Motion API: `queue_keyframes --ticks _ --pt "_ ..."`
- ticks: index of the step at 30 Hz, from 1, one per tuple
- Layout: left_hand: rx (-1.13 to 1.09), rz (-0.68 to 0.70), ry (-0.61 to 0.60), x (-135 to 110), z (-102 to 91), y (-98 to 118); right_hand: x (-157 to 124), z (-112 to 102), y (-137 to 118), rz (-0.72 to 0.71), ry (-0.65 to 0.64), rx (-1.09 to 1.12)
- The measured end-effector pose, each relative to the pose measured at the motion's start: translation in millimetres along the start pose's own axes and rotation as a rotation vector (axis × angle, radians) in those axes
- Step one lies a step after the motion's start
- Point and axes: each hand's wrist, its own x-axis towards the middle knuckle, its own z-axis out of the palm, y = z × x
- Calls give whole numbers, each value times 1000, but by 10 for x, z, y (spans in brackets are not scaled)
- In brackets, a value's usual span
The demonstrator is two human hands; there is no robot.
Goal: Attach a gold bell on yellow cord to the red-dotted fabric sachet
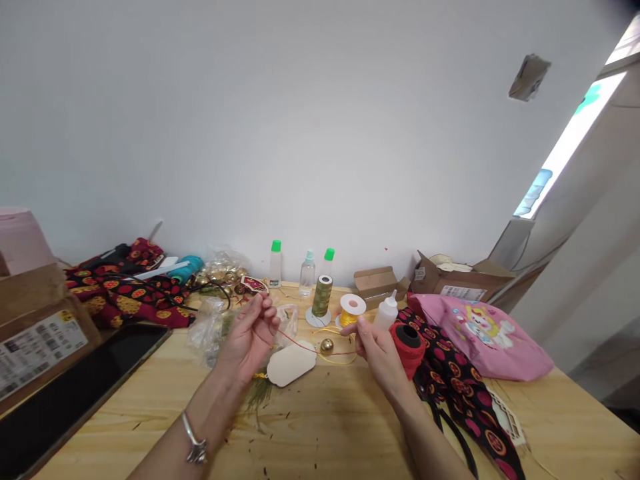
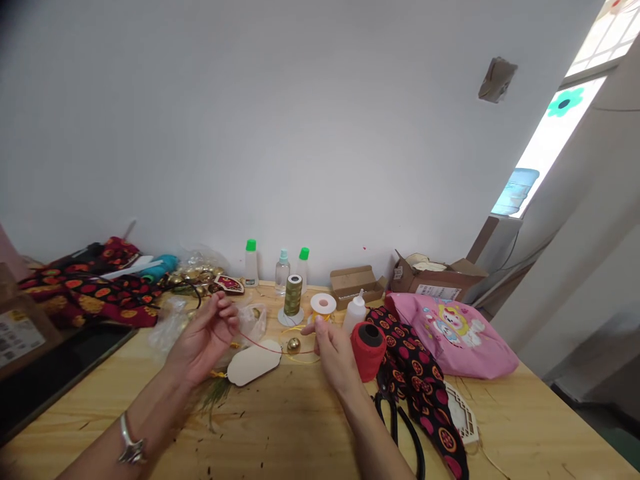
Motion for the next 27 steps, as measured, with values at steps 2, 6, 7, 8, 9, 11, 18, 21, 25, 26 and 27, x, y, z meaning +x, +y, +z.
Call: queue_keyframes --ticks 2,6,7,8,9,11,18,21,25,26,27 --pt "-65 19 -3 19 -12 36 16 -12 -29 -3 51 95" --pt "-188 44 -27 46 -52 170 42 -47 -66 -1 144 222" --pt "-225 46 -40 46 -61 221 44 -55 -71 -5 160 234" --pt "-263 51 -55 44 -65 277 44 -62 -76 -9 177 244" --pt "-287 57 -71 38 -63 335 41 -68 -81 -16 195 252" --pt "-274 84 -102 18 -30 431 29 -75 -100 -35 217 278" --pt "901 -5 -154 -192 440 -33 -44 -53 -184 -121 65 289" --pt "1174 -62 -469 -272 622 -469 -40 -57 -177 -156 33 272" --pt "1274 -180 -474 -294 648 -697 10 -91 -142 -183 72 275" --pt "1325 -200 -449 -299 635 -666 22 -99 -134 -197 82 270" --pt "1371 -209 -440 -309 626 -599 30 -105 -128 -216 97 255"
